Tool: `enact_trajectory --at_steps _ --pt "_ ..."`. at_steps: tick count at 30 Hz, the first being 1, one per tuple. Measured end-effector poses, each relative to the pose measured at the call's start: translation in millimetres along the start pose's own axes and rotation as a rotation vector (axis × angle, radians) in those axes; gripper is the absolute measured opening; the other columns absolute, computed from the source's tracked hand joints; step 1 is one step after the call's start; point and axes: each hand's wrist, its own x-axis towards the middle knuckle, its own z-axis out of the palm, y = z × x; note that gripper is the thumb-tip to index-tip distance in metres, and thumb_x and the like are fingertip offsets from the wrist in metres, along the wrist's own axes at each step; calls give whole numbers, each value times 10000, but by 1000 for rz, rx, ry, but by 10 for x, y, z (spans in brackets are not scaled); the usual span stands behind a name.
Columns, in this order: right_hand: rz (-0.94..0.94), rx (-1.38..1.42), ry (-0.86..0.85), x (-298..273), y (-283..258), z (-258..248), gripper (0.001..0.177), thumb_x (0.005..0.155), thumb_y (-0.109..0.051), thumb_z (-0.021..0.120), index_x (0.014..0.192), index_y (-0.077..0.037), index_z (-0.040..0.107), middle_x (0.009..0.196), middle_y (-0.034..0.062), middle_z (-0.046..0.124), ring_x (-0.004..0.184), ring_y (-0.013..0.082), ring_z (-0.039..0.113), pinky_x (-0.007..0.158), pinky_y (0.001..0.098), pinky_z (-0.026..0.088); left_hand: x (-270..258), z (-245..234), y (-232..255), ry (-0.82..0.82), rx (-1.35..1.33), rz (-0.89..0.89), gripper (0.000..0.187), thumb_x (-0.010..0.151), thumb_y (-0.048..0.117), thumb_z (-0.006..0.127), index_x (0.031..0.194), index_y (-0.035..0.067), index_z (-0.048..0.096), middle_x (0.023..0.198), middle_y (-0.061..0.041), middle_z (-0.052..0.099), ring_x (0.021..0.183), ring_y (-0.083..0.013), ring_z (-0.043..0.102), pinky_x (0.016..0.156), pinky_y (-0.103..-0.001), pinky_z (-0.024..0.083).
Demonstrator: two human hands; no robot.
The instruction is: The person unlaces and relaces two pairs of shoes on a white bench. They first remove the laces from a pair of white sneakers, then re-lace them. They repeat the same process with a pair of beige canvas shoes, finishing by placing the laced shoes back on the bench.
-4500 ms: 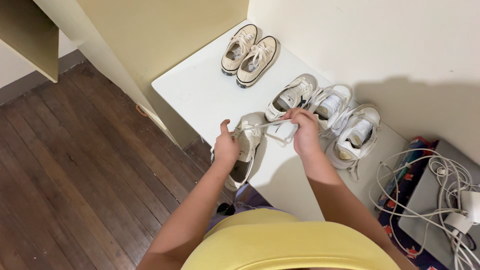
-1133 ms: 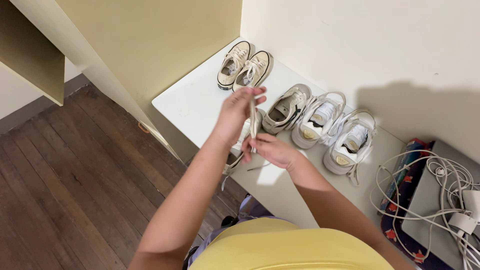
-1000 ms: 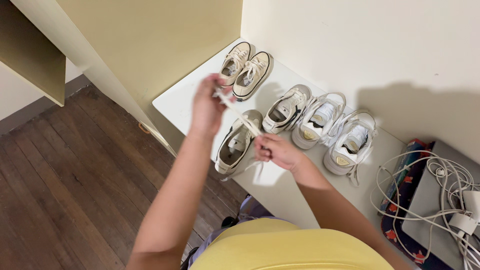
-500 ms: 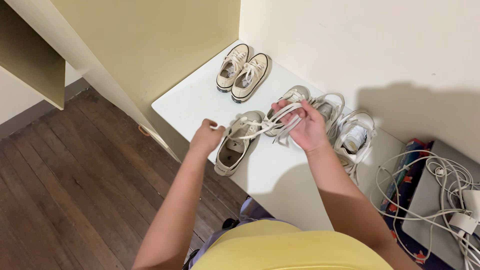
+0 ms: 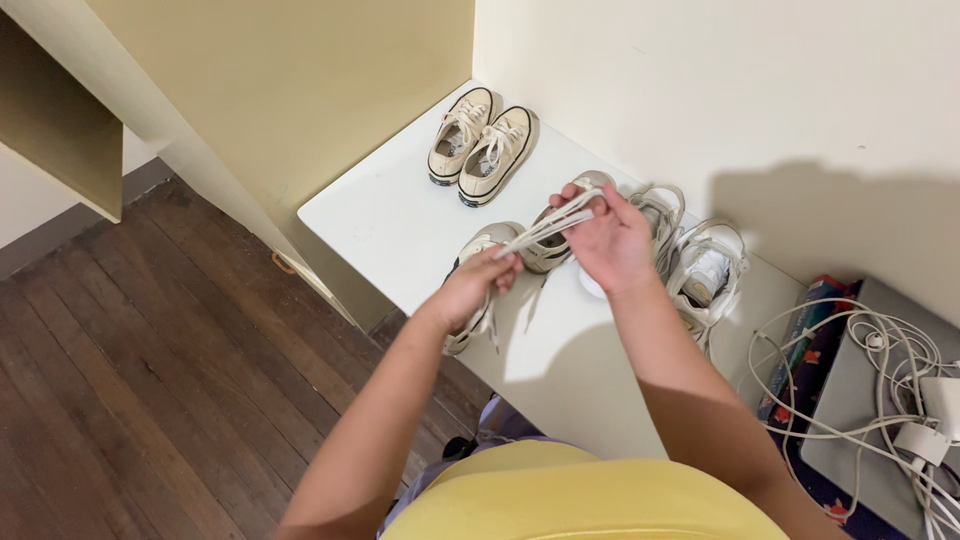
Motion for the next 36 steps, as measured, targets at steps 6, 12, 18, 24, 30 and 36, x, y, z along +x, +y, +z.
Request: enact_trajectory --at_steps 6,12,18,24,30,36 --pt "86 -202 115 -170 79 -394 236 1058 -206 551 1037 -50 726 1125 97 707 1181 256 605 1132 458 404 -106 -32 464 268 10 64 318 1072 337 379 1095 146 632 1028 -27 608 1054 -117 592 958 -271 438" --pt "345 -431 -50 -390 679 -637 205 1004 -173 583 1050 -31 723 1101 106 727 1113 247 645 1054 441 466 -53 186 667 386 -709 95 317 1015 347 337 893 103 497 1136 -62 701 1010 -227 719 864 -384 584" --pt "389 -235 234 -516 1169 -608 387 946 -274 647 1282 -110 550 1081 60 684 1017 226 652 865 411 497 61 -54 177 277 -516 201 258 1180 339 418 1067 142 541 908 -4 577 662 -107 518 600 -323 488" --pt "648 -853 512 -507 1659 -498 779 785 -382 810 1347 -130 333 897 59 574 627 250 611 494 390 451 36 -418 -142 686 797 -73 363 1049 359 544 1107 7 612 969 -237 716 902 -394 695 810 -460 539" --pt "577 -897 526 -98 1945 -776 445 892 -141 619 1222 -10 352 745 180 626 456 235 620 373 362 455 -205 -471 -94 700 1045 -354 412 926 371 660 1116 6 638 1047 -245 727 1018 -414 698 873 -491 545" --pt "420 -786 579 93 1895 -1027 356 945 -104 541 1226 -29 335 865 182 633 541 239 648 455 372 531 -300 -575 82 655 1018 -496 702 725 457 838 1192 -1 581 1064 -209 723 999 -339 718 852 -435 562"
